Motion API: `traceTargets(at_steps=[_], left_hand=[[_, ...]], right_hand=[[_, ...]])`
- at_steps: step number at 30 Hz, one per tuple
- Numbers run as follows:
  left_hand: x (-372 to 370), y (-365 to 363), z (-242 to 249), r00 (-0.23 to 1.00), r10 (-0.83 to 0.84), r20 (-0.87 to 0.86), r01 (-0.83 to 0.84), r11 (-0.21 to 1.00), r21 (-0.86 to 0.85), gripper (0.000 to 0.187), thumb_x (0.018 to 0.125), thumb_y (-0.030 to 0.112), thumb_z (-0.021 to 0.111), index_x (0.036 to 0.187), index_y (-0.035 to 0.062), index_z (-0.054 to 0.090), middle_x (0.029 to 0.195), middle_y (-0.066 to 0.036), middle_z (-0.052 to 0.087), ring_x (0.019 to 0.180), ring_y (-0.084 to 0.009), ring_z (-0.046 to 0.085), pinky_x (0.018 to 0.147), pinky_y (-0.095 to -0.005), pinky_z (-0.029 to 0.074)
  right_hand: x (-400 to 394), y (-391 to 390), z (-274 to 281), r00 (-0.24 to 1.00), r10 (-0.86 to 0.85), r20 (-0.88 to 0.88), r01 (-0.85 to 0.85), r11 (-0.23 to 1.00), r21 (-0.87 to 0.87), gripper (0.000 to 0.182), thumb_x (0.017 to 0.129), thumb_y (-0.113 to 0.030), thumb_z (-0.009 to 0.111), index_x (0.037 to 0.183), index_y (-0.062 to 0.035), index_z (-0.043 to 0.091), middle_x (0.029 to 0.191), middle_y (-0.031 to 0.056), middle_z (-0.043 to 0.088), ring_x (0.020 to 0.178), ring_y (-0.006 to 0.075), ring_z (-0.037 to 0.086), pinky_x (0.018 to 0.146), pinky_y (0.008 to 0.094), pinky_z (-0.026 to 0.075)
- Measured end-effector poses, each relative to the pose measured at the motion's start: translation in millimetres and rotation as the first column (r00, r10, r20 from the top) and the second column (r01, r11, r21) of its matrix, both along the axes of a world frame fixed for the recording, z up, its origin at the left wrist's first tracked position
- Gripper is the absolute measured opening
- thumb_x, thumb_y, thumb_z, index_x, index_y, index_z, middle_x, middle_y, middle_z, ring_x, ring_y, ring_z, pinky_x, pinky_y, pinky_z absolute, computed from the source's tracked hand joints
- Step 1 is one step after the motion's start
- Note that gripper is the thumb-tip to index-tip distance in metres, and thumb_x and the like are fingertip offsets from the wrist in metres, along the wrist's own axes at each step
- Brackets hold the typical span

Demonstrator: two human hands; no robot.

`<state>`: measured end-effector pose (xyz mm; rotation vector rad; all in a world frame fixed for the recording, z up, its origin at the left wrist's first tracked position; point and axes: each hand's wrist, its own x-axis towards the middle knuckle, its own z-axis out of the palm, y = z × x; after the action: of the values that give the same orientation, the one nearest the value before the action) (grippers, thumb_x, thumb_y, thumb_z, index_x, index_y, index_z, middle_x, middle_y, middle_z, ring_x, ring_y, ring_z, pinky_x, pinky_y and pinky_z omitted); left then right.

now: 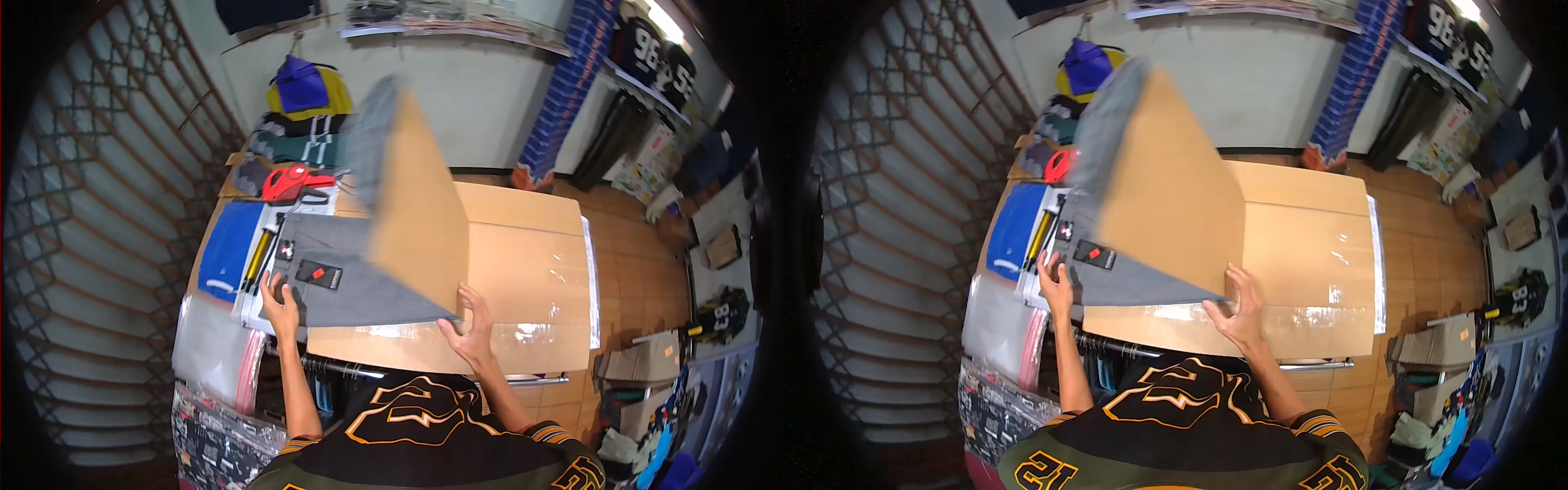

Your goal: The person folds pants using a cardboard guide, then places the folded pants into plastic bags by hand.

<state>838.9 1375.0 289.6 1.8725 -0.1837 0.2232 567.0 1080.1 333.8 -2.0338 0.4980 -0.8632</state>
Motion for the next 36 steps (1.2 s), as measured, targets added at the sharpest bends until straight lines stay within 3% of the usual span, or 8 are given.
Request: traceTargets(at_steps=[9, 16, 19, 21, 24, 27, 29, 36], left_hand=[[25.3, 38.1, -32.9, 0.987, 0.113, -0.112, -0.124, 0.987, -0.097, 0.042, 0.094, 0.001, 0.041, 0.136, -0.0019, 0.044, 0.123, -0.025, 0.065, 0.115, -0.0333, 0.064, 0.097, -0.0386, 0.049], [61.2, 4.9, -13.3, 0.988, 0.074, 0.132, -0.125, 0.890, 0.438, 0.050, 0.091, 0.031, 0.066, 0.129, -0.0003, 0.055, 0.115, -0.025, 0.067, 0.108, -0.0402, 0.064, 0.092, -0.0451, 0.049], [86.9, -11.2, -7.2, 1.000, 0.004, -0.031, 0.011, 0.874, 0.486, 0.052, 0.090, 0.034, 0.065, 0.129, 0.0007, 0.055, 0.118, -0.023, 0.066, 0.111, -0.0413, 0.063, 0.095, -0.0462, 0.048], [140.3, 0.6, -82.0, 0.991, -0.045, 0.128, -0.038, 0.812, 0.583, 0.049, 0.090, 0.036, 0.064, 0.124, 0.0017, 0.057, 0.120, -0.021, 0.067, 0.111, -0.0421, 0.063, 0.094, -0.0472, 0.049], [159.3, -4.4, -98.7, 0.921, -0.161, 0.355, -0.085, 0.807, 0.585, 0.048, 0.090, 0.041, 0.064, 0.117, 0.0009, 0.059, 0.113, -0.022, 0.068, 0.106, -0.0420, 0.064, 0.091, -0.0479, 0.050], [160.7, -12.9, -83.0, 0.998, -0.001, 0.061, -0.027, 0.893, 0.449, 0.050, 0.084, 0.040, 0.073, 0.110, 0.0006, 0.059, 0.104, -0.022, 0.068, 0.099, -0.0411, 0.066, 0.087, -0.0476, 0.052], [143.5, -16.3, -43.5, 0.996, 0.067, -0.053, -0.018, 0.778, 0.628, 0.055, 0.075, 0.036, 0.084, 0.108, -0.0002, 0.059, 0.098, -0.022, 0.067, 0.096, -0.0397, 0.066, 0.087, -0.0461, 0.052], [127.5, -15.3, -23.5, 0.996, 0.049, -0.075, 0.003, 0.815, 0.580, 0.055, 0.073, 0.032, 0.087, 0.107, -0.0032, 0.063, 0.103, -0.023, 0.068, 0.098, -0.0384, 0.067, 0.086, -0.0437, 0.053]], right_hand=[[24.1, 4.9, -31.2, 0.959, 0.122, -0.254, -0.209, 0.914, -0.348, 0.063, 0.073, -0.026, 0.085, 0.125, -0.0029, 0.058, 0.126, 0.0176, 0.061, 0.122, 0.0338, 0.054, 0.104, 0.0453, 0.039], [26.4, -2.3, -30.2, 0.967, 0.024, -0.255, -0.130, 0.905, -0.404, 0.058, 0.068, -0.020, 0.083, 0.120, -0.0060, 0.060, 0.115, 0.0129, 0.061, 0.112, 0.0308, 0.056, 0.098, 0.0436, 0.041], [25.4, -4.6, -33.7, 0.977, -0.003, -0.213, -0.095, 0.889, -0.447, 0.049, 0.067, -0.018, 0.081, 0.111, -0.0078, 0.062, 0.106, 0.0092, 0.062, 0.105, 0.0267, 0.058, 0.093, 0.0414, 0.041], [22.8, -4.5, -35.4, 0.985, -0.011, -0.173, -0.068, 0.893, -0.446, 0.042, 0.066, -0.016, 0.080, 0.104, -0.0083, 0.064, 0.101, 0.0079, 0.063, 0.101, 0.0252, 0.059, 0.091, 0.0406, 0.042], [16.5, -3.1, -37.0, 0.991, -0.058, -0.123, 0.008, 0.928, -0.372, 0.030, 0.065, -0.013, 0.079, 0.090, -0.0092, 0.063, 0.085, 0.0049, 0.063, 0.087, 0.0240, 0.061, 0.086, 0.0394, 0.043], [6.0, -2.2, -36.6, 0.987, -0.138, -0.077, 0.107, 0.943, -0.315, 0.025, 0.063, -0.008, 0.080, 0.078, -0.0069, 0.061, 0.074, 0.0081, 0.062, 0.072, 0.0229, 0.062, 0.071, 0.0350, 0.049], [-1.0, -2.4, -44.2, 0.980, -0.201, -0.003, 0.197, 0.964, -0.177, 0.023, 0.071, -0.008, 0.081, 0.070, -0.0048, 0.059, 0.062, 0.0055, 0.059, 0.057, 0.0163, 0.059, 0.056, 0.0297, 0.046], [-26.6, 8.6, -50.9, 0.926, -0.367, -0.091, 0.370, 0.828, 0.422, 0.034, 0.093, -0.020, 0.072, 0.067, 0.0001, 0.063, 0.060, 0.0032, 0.062, 0.053, 0.0076, 0.057, 0.050, 0.0248, 0.045]])
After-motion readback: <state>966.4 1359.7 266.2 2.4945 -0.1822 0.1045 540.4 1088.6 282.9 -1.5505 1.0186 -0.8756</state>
